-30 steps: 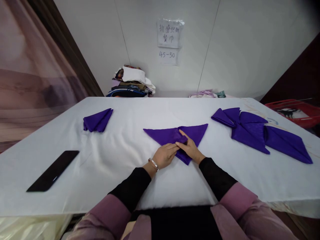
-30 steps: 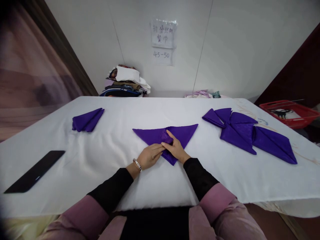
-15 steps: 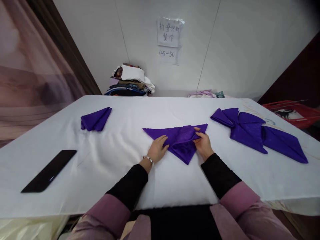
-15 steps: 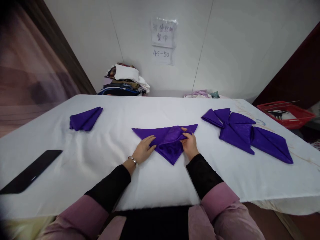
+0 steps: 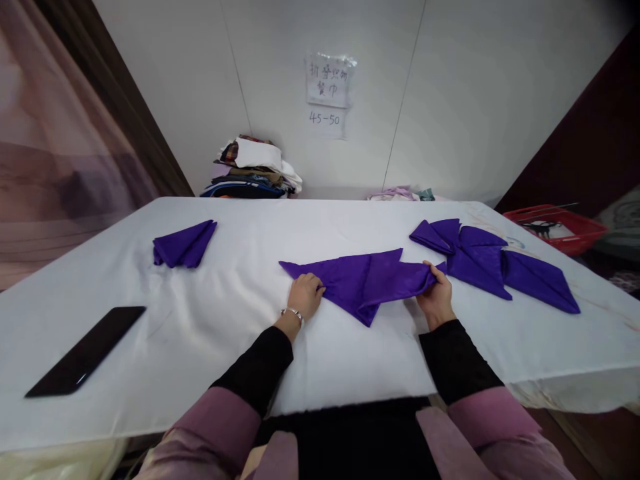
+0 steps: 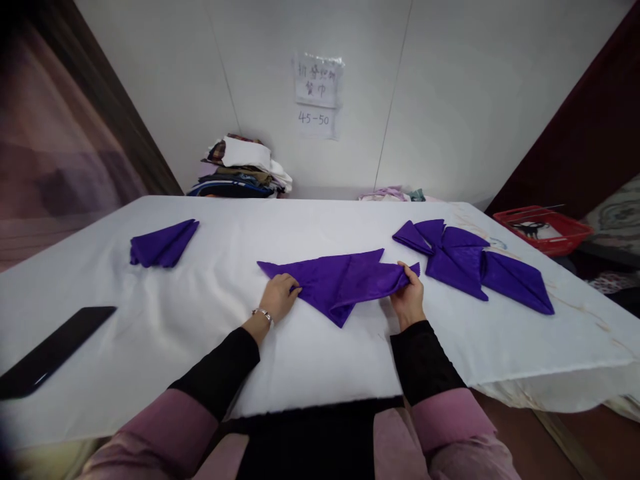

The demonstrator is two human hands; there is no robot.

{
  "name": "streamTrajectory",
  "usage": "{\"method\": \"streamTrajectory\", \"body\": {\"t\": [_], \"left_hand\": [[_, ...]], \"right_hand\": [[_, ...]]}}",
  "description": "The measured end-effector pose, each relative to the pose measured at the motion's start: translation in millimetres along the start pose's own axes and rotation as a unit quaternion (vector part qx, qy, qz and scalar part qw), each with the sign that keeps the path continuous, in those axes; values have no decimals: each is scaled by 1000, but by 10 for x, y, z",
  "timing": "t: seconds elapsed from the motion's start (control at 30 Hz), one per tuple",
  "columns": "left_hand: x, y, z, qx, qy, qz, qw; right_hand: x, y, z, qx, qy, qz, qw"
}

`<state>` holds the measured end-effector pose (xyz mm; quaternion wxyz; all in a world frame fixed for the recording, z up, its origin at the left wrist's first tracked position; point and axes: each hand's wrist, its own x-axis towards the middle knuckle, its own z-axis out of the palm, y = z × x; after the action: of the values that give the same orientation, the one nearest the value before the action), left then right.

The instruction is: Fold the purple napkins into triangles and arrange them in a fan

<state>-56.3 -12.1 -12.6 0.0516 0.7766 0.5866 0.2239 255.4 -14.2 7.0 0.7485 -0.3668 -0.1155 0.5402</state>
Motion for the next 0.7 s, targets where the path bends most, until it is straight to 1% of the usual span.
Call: {"method": "streamTrajectory", "body": {"t": [0.1, 0.17, 0.23, 0.33, 0.43, 0.53, 0.63, 0.7], "left_hand": [[28, -89, -108, 20, 21, -13, 999], [36, -238, -226, 44, 56, -48, 996], [17, -444, -360, 74, 98, -103, 987], [-78, -756, -532, 106, 130, -195, 966], [-198, -937, -629, 115, 125, -270, 948], [-267, -951, -663, 113, 116, -299, 940], [-285, -877, -660, 104, 97, -296, 945], [-294, -826, -644, 93, 72, -285, 951]], "right_hand": [[-43, -61, -104, -13, 31, -12, 999], [-75, -78, -156, -24, 38, -16, 999], [-111, -82, -203, -33, 32, -21, 999], [-178, -80, -270, -67, -22, -32, 997], [-251, -86, -325, -107, -83, -40, 990], [-307, -110, -361, -111, -91, -47, 989], [-334, -144, -409, -113, -79, -61, 989], [-328, -170, -469, -119, -68, -72, 988]]}}
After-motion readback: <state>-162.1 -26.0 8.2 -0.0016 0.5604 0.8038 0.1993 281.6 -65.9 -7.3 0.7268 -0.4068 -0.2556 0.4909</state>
